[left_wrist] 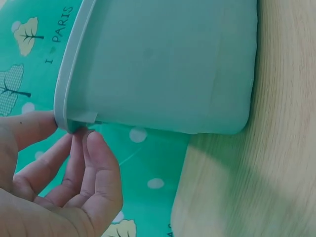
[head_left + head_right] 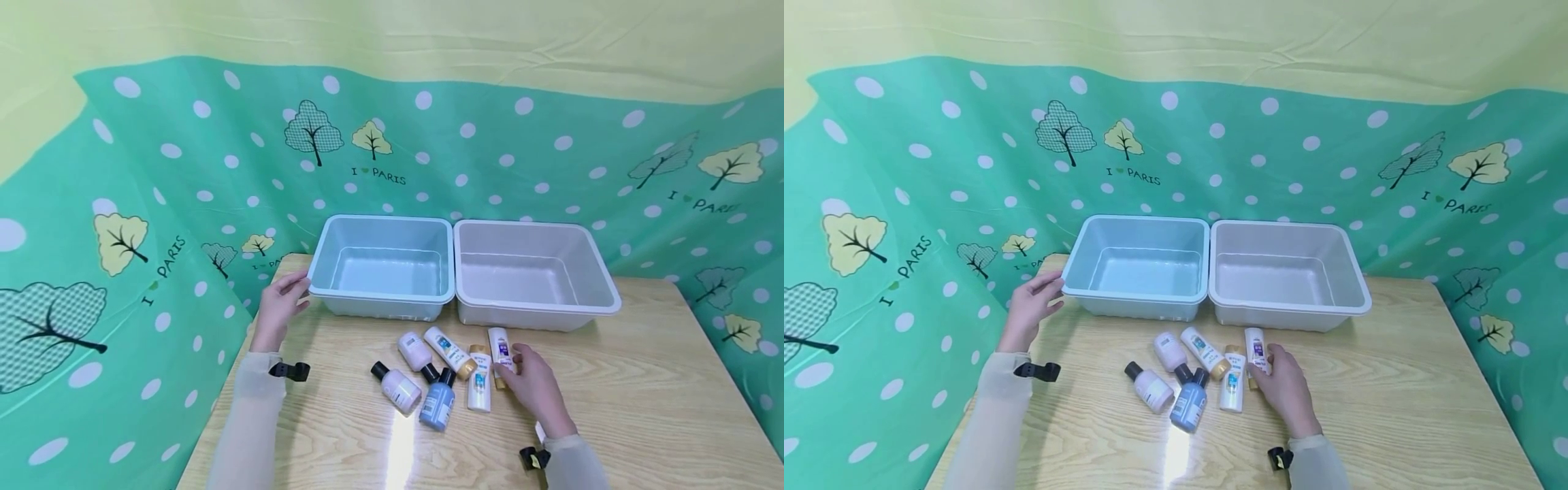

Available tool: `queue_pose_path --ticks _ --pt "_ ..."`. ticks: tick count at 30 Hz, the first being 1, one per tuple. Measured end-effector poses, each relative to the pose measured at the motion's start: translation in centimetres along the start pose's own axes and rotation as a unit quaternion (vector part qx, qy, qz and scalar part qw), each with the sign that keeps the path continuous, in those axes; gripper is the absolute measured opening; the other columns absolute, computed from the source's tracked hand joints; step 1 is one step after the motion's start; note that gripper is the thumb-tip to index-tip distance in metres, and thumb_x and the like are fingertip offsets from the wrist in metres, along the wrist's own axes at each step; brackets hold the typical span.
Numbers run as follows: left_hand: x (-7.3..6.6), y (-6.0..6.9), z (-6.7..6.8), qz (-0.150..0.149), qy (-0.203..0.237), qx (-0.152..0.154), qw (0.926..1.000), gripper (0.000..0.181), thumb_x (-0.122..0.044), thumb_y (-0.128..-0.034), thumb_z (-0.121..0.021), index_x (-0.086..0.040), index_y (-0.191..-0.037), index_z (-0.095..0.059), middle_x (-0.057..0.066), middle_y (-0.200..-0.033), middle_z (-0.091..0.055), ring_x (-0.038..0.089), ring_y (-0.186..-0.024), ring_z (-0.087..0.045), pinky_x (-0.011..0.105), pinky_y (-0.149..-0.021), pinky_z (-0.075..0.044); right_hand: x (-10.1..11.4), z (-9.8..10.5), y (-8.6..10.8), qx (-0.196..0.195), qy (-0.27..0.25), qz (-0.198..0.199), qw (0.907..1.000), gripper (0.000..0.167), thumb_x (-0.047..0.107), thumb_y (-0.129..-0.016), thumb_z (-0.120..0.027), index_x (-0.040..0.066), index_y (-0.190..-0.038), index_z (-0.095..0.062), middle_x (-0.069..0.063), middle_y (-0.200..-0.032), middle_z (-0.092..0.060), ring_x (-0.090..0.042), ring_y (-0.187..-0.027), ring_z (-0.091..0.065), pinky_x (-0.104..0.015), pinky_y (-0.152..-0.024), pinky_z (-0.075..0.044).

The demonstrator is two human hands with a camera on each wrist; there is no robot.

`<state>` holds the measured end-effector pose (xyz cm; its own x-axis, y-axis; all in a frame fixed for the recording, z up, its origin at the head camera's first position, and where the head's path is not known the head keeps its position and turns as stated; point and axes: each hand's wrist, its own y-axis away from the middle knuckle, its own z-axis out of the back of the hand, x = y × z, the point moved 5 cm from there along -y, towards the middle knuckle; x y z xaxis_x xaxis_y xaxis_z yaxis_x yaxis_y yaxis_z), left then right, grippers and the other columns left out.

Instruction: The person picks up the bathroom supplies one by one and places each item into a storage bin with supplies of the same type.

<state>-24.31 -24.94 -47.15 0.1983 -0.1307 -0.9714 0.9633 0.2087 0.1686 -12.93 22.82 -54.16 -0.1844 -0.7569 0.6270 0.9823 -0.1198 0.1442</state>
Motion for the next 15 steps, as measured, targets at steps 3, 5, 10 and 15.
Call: queue_pose_path --ticks 3,5,10,15 --pt "0.04 0.06 0.19 0.008 0.007 -0.007 0.9999 0.042 -0.028 -0.0984 -0.067 -0.008 -0.135 -0.063 0.014 -0.125 -0.064 0.034 -0.114 -0.061 0.034 -0.085 -0.057 0.0 -0.21 -0.21 0.007 0.007 0.001 1.0 0.067 0.026 -0.088 -0.078 -0.012 -0.135 -0.048 -0.021 -0.11 -0.064 -0.026 -0.085 -0.06 -0.041 -0.071 -0.052" --pt "0.09 0.07 0.27 0.014 0.009 -0.009 0.9998 0.042 -0.03 -0.0975 -0.069 -0.009 -0.134 -0.064 0.013 -0.122 -0.066 0.036 -0.114 -0.061 0.035 -0.085 -0.057 0.03 -0.33 -0.34 0.013 0.007 -0.002 0.9999 0.068 0.025 -0.087 -0.08 -0.013 -0.134 -0.049 -0.02 -0.107 -0.064 -0.025 -0.085 -0.06 -0.041 -0.07 -0.053" --pt "0.3 0.15 0.47 0.026 0.012 -0.014 0.9995 0.044 -0.032 -0.0958 -0.071 -0.01 -0.133 -0.065 0.007 -0.113 -0.069 0.029 -0.104 -0.065 0.038 -0.088 -0.057 -0.12 -0.56 -0.72 0.023 0.0 -0.012 0.9997 0.067 0.025 -0.085 -0.081 -0.012 -0.132 -0.05 -0.016 -0.099 -0.064 -0.024 -0.079 -0.058 -0.036 -0.065 -0.05" --pt "0.41 0.09 0.48 0.03 0.016 -0.015 0.9993 0.044 -0.031 -0.0954 -0.071 -0.009 -0.132 -0.065 0.004 -0.107 -0.071 0.017 -0.09 -0.067 0.038 -0.086 -0.057 -0.6 -0.58 -0.87 0.035 -0.028 -0.022 0.9988 0.063 0.027 -0.086 -0.079 -0.011 -0.129 -0.053 -0.015 -0.096 -0.063 -0.024 -0.078 -0.058 -0.032 -0.062 -0.048"
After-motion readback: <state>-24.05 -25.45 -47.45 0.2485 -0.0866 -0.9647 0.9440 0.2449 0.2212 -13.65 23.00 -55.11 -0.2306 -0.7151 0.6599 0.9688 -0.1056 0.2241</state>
